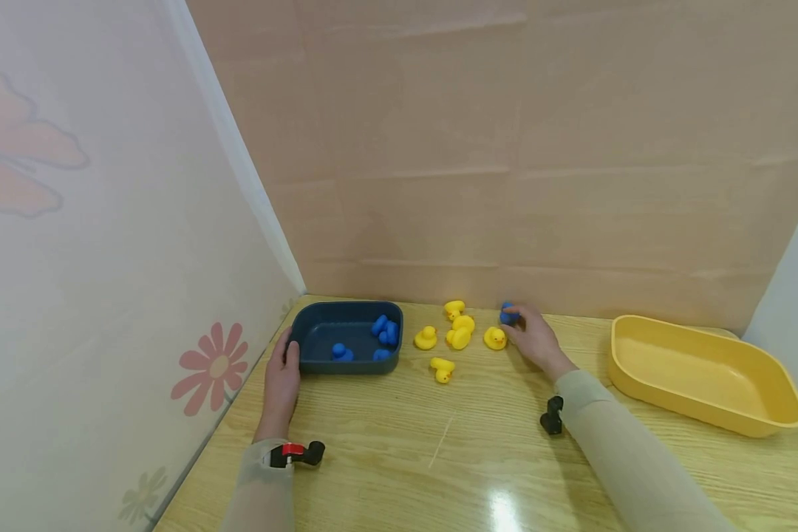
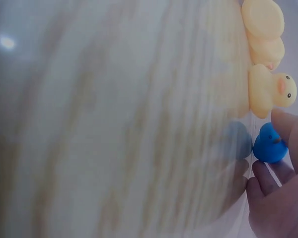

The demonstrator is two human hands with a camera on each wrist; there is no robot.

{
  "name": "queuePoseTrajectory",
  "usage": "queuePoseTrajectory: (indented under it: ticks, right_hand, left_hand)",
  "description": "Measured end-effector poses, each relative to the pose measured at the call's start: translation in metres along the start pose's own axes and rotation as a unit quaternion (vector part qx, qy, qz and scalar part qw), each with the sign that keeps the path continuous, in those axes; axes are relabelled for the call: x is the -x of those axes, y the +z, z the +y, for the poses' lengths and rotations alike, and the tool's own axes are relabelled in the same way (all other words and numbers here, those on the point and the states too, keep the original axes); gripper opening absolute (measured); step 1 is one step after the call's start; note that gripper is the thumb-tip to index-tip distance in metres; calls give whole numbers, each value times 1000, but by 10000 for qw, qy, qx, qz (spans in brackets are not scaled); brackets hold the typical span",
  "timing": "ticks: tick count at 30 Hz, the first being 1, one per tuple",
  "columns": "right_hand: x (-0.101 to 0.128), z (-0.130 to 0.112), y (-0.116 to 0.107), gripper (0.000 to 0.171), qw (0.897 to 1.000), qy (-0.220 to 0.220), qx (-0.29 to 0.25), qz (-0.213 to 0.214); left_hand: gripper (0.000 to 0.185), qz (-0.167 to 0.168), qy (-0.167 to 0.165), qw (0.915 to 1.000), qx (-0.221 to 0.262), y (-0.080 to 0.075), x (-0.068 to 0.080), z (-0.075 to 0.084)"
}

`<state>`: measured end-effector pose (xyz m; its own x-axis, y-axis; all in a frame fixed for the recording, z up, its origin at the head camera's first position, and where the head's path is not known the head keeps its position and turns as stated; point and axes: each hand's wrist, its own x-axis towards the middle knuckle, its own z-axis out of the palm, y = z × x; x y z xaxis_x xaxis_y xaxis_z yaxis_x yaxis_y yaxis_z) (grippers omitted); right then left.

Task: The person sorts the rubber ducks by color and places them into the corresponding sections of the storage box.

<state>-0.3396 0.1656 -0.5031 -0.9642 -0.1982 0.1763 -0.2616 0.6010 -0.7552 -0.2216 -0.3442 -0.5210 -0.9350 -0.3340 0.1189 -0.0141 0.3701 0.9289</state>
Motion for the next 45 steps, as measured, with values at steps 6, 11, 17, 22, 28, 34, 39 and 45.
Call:
queuePoseTrajectory:
  ticks: [6, 11, 17, 22, 28, 34, 39, 45]
  right_hand:
    - [3, -3, -3, 37, 9992, 310, 37, 232]
    - [5, -7, -3, 28, 9989, 289, -13, 364]
    - [1, -17, 0, 28, 9988, 97, -161, 461]
    - [-3, -36, 10, 28, 9985, -78, -335, 429]
    - [-2, -64, 27, 26, 9978, -360, -442, 350]
    - [3, -93, 46, 25, 9958, -706, -567, 150]
    - [9, -111, 65, 24, 9930, -952, -684, -121]
    - [15, -127, 84, 23, 9894, -1127, -835, -368]
  left_hand:
    - [61, 9, 18, 10000, 16, 0, 0, 1]
    - [62, 9, 24, 10000, 9, -1, 0, 2]
    - [63, 30, 26, 10000, -30, -2, -1, 0]
    - [64, 3, -4, 10000, -8, -3, -1, -2]
    - [65, -17, -1, 10000, -5, -2, -1, -2]
    - [63, -19, -7, 10000, 18, -1, -2, -3]
    - [62, -1, -28, 10000, 28, -1, -3, -4]
    - [63, 18, 11, 10000, 5, -1, -3, -4]
